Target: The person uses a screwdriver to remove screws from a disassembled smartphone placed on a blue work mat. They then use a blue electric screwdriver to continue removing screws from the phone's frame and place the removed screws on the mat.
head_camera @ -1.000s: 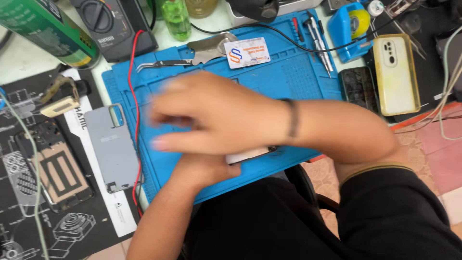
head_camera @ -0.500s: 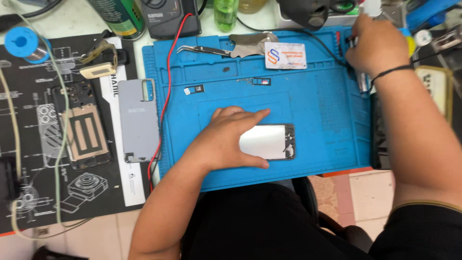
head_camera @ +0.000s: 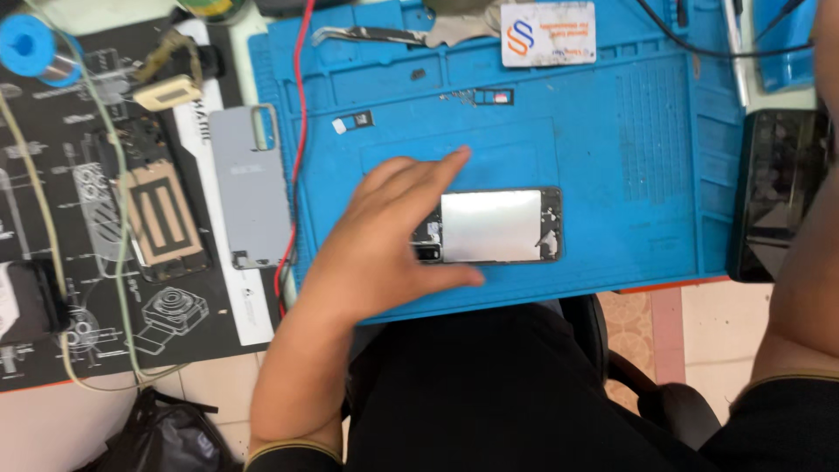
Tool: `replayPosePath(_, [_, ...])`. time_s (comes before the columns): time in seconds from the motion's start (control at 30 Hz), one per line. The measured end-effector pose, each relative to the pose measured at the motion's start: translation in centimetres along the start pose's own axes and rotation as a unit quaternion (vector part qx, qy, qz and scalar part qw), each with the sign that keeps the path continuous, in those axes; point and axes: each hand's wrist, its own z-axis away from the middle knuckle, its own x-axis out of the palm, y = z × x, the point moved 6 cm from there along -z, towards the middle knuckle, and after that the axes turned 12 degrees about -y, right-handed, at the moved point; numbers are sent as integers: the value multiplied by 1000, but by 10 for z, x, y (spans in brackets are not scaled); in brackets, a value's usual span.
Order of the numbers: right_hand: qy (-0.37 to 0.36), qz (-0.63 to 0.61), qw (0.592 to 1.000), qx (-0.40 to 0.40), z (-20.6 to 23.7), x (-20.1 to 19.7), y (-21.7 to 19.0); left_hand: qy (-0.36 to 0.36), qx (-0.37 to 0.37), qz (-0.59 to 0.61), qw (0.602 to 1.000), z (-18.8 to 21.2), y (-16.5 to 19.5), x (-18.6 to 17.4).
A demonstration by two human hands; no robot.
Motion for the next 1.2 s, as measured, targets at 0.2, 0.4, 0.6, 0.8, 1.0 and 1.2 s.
replayPosePath(0.2, [-27,-61,989,-129,79,5,-45,47,-21,-62,997,26,-21,32])
replayPosePath(0.4, [62,-286,950,-110,76,-41,-118,105,-40,-54,992,42,-45,34])
replayPosePath(0.6, [-69,-124,987,-80,49,-82,-157,131,-56,-36,989,49,-56,32])
replayPosePath(0.8, [-29,-159,979,-128,33,-122,-185,141,-73,-39,987,53,-55,28])
replayPosePath(1.0, [21,-202,953,-226,13,-116,-204,151,-67,-38,985,53,-57,21])
replayPosePath(1.2, [3,-236,953,-191,15,-110,-204,145,-68,-42,986,57,-60,24])
